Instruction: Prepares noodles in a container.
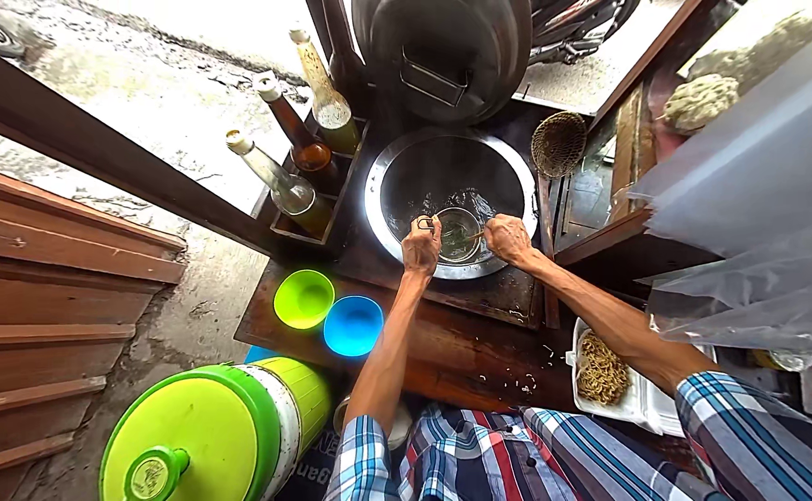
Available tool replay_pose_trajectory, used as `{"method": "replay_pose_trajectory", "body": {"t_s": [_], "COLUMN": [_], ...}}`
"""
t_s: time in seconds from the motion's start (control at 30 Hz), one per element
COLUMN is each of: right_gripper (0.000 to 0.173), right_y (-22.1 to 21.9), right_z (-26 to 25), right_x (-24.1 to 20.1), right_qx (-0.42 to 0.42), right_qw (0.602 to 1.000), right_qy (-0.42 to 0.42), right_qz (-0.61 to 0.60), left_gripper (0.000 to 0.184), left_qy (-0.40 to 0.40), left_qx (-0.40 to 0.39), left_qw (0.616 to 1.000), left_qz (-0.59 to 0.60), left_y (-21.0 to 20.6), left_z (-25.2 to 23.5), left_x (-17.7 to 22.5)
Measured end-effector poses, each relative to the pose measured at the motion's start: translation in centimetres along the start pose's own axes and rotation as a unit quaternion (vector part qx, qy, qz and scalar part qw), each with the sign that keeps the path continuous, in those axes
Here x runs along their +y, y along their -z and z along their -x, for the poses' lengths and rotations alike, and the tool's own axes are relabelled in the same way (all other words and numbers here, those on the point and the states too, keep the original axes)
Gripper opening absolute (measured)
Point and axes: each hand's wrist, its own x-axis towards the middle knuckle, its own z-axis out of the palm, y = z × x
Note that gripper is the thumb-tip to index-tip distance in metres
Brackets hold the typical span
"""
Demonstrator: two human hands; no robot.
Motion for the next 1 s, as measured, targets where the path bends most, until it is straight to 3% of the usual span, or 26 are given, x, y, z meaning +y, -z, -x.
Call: {"method": "replay_pose_trajectory", "body": {"t_s": [0.13, 0.23, 0.4, 0.47, 0.57, 0.8, 0.9, 1.0], "right_gripper": [0.015, 0.016, 0.015, 0.016, 0.018, 0.021, 0.022, 0.021], "right_y": [0.2, 1.0, 1.1, 1.5, 2.9, 3.3, 2.1, 3.7], "right_z": [0.2, 0.2, 0.5, 0.4, 0.8, 0.9, 1.3, 0.4], "right_x": [0.2, -0.2, -0.8, -0.8, -1.4, -1.9, -1.8, -2.8], "right_qx": [-0.03, 0.011, 0.024, 0.055, 0.113, 0.226, 0.179, 0.241], "right_qw": [0.999, 0.999, 0.975, 0.969, 0.974, 0.968, 0.977, 0.963], "right_qy": [-0.013, -0.022, -0.074, -0.047, 0.025, 0.087, 0.098, 0.106], "right_qz": [0.014, -0.021, -0.209, -0.236, -0.195, -0.07, -0.063, -0.054], "left_gripper": [0.037, 0.037, 0.036, 0.036, 0.037, 0.036, 0.036, 0.037], "left_qy": [0.015, 0.015, 0.027, 0.02, 0.013, 0.003, 0.014, 0.013], "left_qx": [-0.016, -0.003, 0.0, 0.012, 0.032, 0.059, 0.034, 0.069], "left_qw": [1.0, 1.0, 0.999, 1.0, 0.999, 0.998, 0.999, 0.997], "left_qz": [0.005, 0.012, 0.024, 0.02, 0.008, -0.006, -0.019, -0.027], "left_y": [-0.1, 0.3, 2.8, 4.2, 6.0, 6.1, 6.0, 6.0], "left_z": [0.2, -0.1, -1.0, -1.3, -1.4, -1.7, -0.8, -2.0], "left_x": [0.2, 0.5, 2.6, 3.7, 4.7, 4.3, 4.3, 4.3]}}
